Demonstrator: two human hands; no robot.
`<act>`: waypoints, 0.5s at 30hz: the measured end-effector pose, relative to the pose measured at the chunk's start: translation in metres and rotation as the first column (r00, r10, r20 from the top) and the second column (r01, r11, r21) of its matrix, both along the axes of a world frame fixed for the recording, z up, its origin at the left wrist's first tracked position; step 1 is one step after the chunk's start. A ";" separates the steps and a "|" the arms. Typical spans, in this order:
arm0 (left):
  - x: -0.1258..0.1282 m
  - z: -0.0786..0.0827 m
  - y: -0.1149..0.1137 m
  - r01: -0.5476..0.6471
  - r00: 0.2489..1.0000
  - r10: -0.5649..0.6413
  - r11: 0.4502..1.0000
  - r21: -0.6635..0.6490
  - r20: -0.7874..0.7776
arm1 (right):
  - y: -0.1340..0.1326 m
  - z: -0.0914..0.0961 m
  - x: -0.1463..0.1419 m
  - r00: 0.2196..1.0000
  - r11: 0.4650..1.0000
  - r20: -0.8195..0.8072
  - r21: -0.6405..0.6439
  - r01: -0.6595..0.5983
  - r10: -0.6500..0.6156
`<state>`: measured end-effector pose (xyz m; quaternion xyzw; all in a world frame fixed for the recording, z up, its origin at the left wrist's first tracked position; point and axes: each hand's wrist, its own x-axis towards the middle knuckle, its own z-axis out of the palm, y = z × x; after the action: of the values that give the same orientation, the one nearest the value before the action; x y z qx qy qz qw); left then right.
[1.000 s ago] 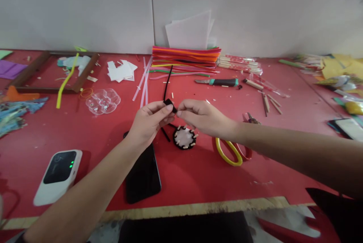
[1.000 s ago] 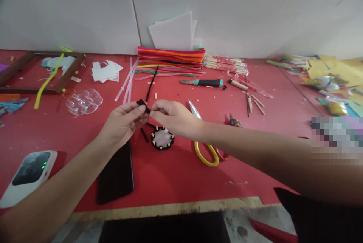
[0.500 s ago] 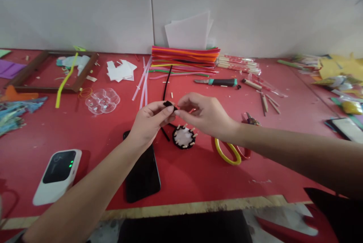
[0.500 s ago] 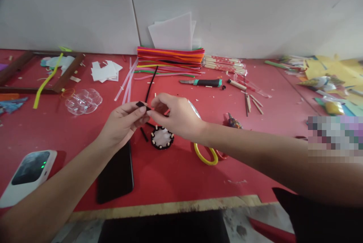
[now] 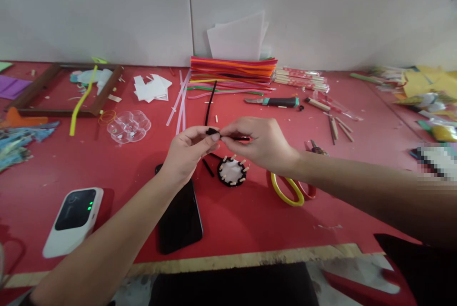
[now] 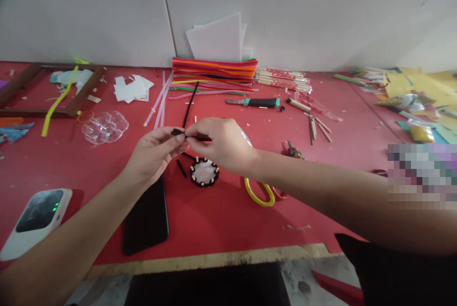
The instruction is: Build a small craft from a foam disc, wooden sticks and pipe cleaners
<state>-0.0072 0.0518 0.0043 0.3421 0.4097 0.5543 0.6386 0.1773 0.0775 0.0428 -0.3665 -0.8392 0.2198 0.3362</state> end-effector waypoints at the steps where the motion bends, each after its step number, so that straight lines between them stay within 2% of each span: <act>1: 0.000 0.000 0.000 0.004 0.999 -0.003 1.000 0.025 -0.034 | 0.001 -0.001 0.001 1.000 1.000 0.017 0.018 -0.010 0.010; 4: -0.002 0.000 -0.001 0.014 0.984 0.002 0.996 0.087 -0.180 | 0.004 -0.001 0.006 0.994 0.997 0.097 0.051 -0.064 0.059; 8: -0.003 0.002 -0.003 0.012 0.939 0.014 0.997 0.073 -0.343 | 0.006 0.000 0.012 0.979 0.990 0.163 0.043 -0.133 0.124; 10: -0.002 0.002 -0.002 0.010 0.948 0.004 0.999 0.042 -0.318 | 0.005 0.002 0.013 0.985 0.991 0.131 0.045 -0.122 0.116; 15: 0.000 0.005 -0.001 0.048 0.991 -0.055 0.997 -0.065 -0.118 | 0.001 0.006 0.012 0.999 0.999 0.024 -0.001 -0.043 0.043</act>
<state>-0.0071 0.0510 0.0090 0.3652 0.4554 0.5031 0.6374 0.1890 0.0787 0.0487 -0.3513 -0.8507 0.2229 0.3214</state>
